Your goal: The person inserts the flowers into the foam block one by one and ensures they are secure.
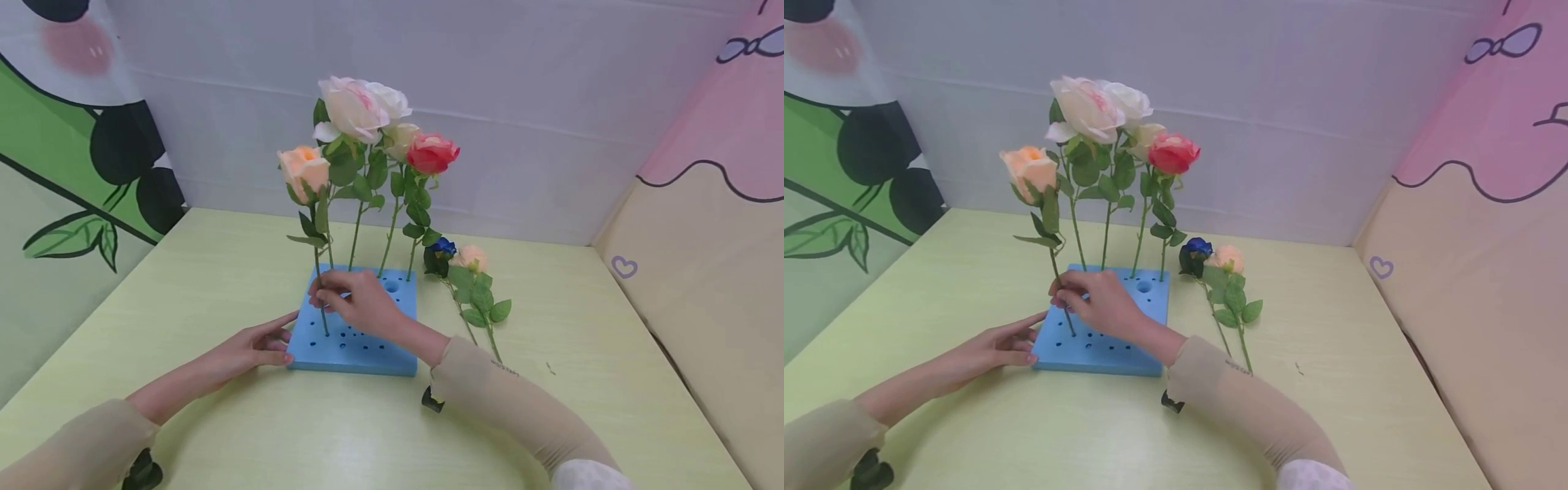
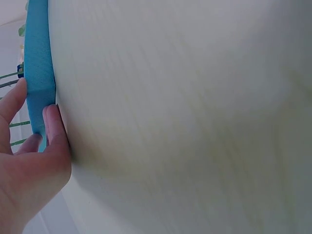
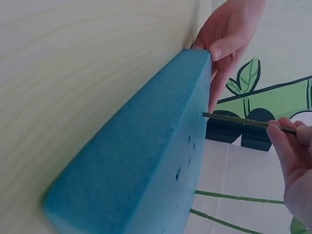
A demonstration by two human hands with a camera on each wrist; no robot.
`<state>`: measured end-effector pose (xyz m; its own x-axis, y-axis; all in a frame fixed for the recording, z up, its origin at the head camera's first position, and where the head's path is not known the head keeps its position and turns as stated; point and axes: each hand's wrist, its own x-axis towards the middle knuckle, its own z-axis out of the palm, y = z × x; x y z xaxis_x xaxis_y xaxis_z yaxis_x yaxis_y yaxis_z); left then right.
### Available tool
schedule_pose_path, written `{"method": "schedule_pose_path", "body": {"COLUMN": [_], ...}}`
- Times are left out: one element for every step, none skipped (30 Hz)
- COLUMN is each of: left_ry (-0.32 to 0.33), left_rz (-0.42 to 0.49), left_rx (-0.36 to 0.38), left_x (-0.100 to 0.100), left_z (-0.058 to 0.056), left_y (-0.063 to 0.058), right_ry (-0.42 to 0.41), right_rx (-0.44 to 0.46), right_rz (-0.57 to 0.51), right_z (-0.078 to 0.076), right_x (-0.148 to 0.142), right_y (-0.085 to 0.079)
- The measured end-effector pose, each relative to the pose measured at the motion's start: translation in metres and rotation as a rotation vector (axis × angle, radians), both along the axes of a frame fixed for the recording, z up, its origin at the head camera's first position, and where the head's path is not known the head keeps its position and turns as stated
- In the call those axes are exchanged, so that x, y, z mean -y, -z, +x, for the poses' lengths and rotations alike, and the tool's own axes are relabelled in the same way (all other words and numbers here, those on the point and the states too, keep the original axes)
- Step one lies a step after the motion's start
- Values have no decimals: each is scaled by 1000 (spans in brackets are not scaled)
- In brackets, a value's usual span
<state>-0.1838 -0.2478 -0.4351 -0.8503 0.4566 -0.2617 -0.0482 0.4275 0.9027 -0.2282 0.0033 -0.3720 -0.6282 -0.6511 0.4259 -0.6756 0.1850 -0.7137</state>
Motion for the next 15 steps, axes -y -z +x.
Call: {"method": "schedule_pose_path", "body": {"left_ry": [4, 6, 6, 5, 5, 10, 11, 7, 3, 0, 3, 3, 2, -3, 2], "left_rz": [1, 1, -2, -5, -5, -5, -5, -7, -10, -11, -10, -10, -7, -8, -5], "left_rx": [-5, -5, -8, -10, -11, -16, -15, -7, -3, 4, 5, 5, 6, 11, 4], "left_x": [0, 0, -1, -1, -1, -1, -1, -1, -1, -1, -1, -1, -1, -1, -1], "left_z": [0, 0, -1, -1, -1, -2, -2, -2, -2, -2, -2, -2, -2, -2, -2], "left_y": [0, 0, 0, 0, 0, -1, -1, -1, -1, -1, -1, -1, -1, 0, 0], "right_ry": [1, 3, 5, 4, 3, 3, 2, -1, -4, -7, -6, -7, -9, -8, -6], "right_rx": [0, 0, -3, -6, -8, -12, -12, -11, -10, -11, -17, -24, -28, -35, -44], "right_rz": [-1, -3, -3, -3, -2, 2, 4, 6, 8, 13, 24, 32, 39, 46, 53], "right_z": [0, 1, 1, 1, 1, 1, 1, 1, 1, 1, 1, 0, 0, 0, 0], "right_x": [0, 0, 0, 0, 0, -1, -1, -2, -2, -2, -3, -3, -4, -4, -5], "right_y": [0, 0, 0, 0, 0, 0, 0, 0, -1, -1, -1, -2, -2, -2, -3]}}
